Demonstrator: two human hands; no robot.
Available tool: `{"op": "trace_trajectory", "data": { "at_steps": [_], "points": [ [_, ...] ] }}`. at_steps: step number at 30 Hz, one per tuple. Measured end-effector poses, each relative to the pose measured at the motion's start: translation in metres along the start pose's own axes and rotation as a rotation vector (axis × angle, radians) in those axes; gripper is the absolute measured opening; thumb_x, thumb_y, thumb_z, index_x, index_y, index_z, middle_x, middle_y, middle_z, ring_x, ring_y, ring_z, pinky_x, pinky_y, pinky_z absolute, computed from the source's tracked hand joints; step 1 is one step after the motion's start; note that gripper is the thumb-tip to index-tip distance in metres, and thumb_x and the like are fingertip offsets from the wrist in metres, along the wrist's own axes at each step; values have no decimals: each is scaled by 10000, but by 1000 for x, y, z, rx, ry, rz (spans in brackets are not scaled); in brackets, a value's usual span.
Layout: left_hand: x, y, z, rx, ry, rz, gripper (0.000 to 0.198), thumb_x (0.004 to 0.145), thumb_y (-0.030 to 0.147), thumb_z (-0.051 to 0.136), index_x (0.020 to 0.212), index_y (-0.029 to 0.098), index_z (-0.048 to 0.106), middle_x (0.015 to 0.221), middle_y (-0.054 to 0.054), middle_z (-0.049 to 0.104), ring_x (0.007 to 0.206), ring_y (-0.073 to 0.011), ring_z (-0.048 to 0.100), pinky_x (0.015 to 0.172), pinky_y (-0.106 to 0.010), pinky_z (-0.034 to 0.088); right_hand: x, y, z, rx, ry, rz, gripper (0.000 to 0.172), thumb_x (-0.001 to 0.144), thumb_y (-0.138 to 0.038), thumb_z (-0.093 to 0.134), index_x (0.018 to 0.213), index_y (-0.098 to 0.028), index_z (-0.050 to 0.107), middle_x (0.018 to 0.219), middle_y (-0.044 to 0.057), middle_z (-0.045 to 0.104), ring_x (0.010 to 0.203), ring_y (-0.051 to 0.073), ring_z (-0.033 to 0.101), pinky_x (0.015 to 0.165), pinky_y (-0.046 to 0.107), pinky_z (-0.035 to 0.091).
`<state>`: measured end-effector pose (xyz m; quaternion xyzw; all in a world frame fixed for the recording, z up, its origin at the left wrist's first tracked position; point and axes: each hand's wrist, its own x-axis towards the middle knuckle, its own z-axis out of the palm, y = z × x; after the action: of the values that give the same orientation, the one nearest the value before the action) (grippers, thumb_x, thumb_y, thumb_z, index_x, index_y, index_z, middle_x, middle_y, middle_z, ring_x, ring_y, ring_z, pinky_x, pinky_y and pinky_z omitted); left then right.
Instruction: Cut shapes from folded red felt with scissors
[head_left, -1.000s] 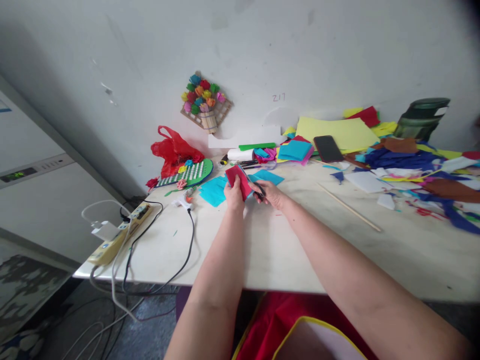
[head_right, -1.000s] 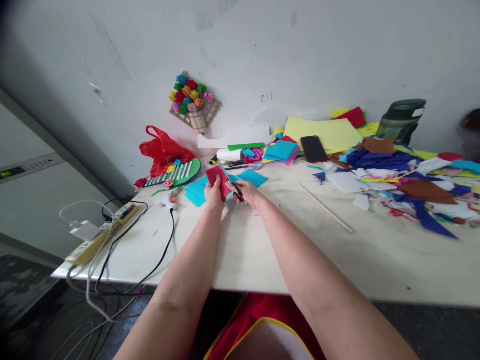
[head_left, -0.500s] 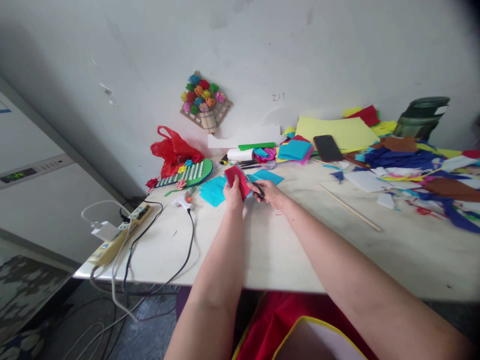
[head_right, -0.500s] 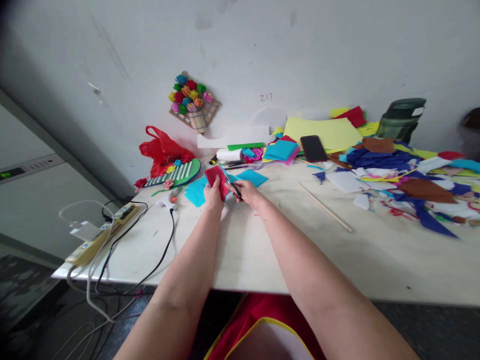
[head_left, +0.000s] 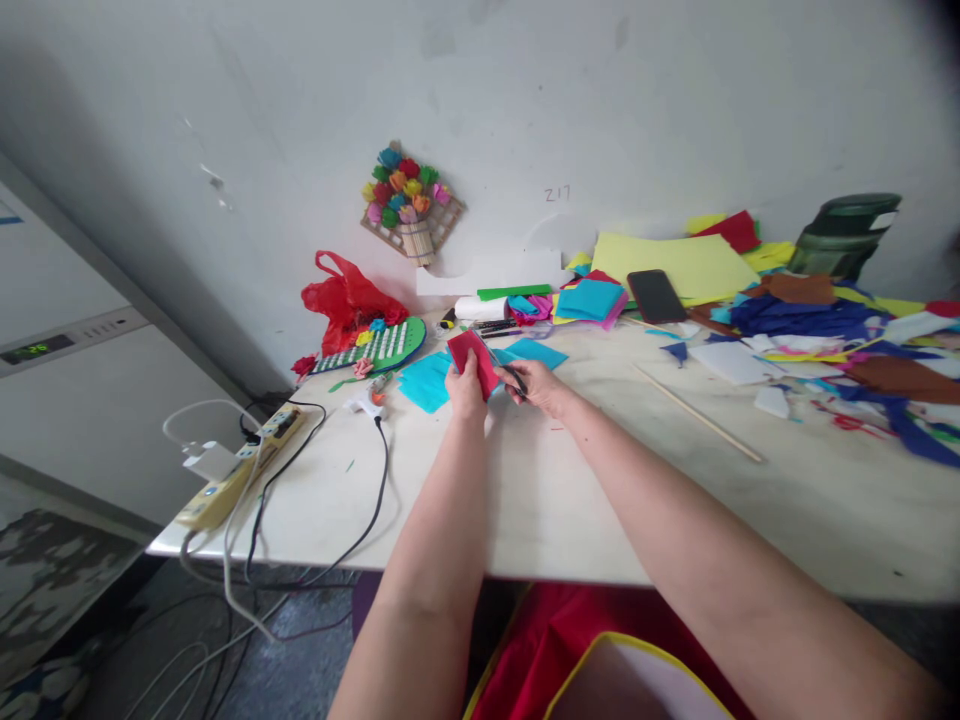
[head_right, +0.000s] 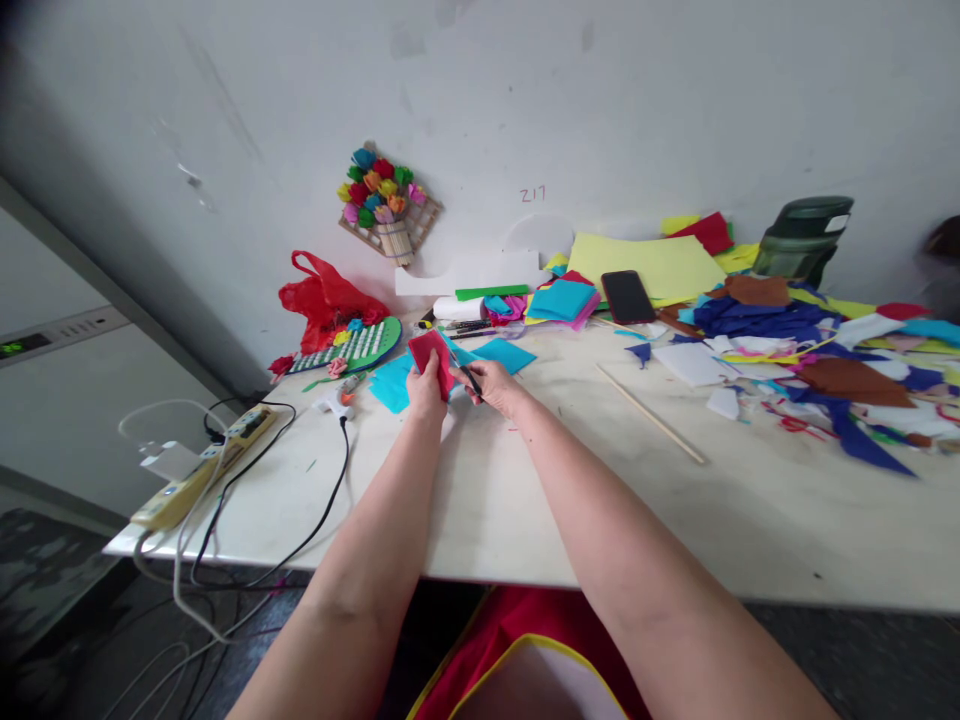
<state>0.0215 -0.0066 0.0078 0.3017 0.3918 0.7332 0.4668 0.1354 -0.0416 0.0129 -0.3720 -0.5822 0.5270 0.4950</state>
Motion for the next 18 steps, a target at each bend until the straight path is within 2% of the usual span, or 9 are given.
{"op": "trace_trajectory", "data": {
  "at_steps": [8, 18],
  "points": [
    [1, -1, -1, -16, -31, 7, 390, 594, 410, 700, 834, 121, 595, 633, 4, 589, 520, -88, 530, 558, -227, 415, -3, 0, -1, 14, -18, 14, 359, 675, -488, 650, 665, -167, 491, 480, -51, 485, 347, 42, 415, 287, 157, 174],
    [-4, 0, 1, -56, -88, -14, 366, 568, 379, 722, 798, 127, 588, 648, -6, 607, 526, -96, 542, 552, -231, 426, -6, -5, -2, 29, 2, 14, 387, 681, -521, 637, 661, -169, 478, 442, -47, 494, 342, 55, 443, 276, 155, 190]
  ]
}}
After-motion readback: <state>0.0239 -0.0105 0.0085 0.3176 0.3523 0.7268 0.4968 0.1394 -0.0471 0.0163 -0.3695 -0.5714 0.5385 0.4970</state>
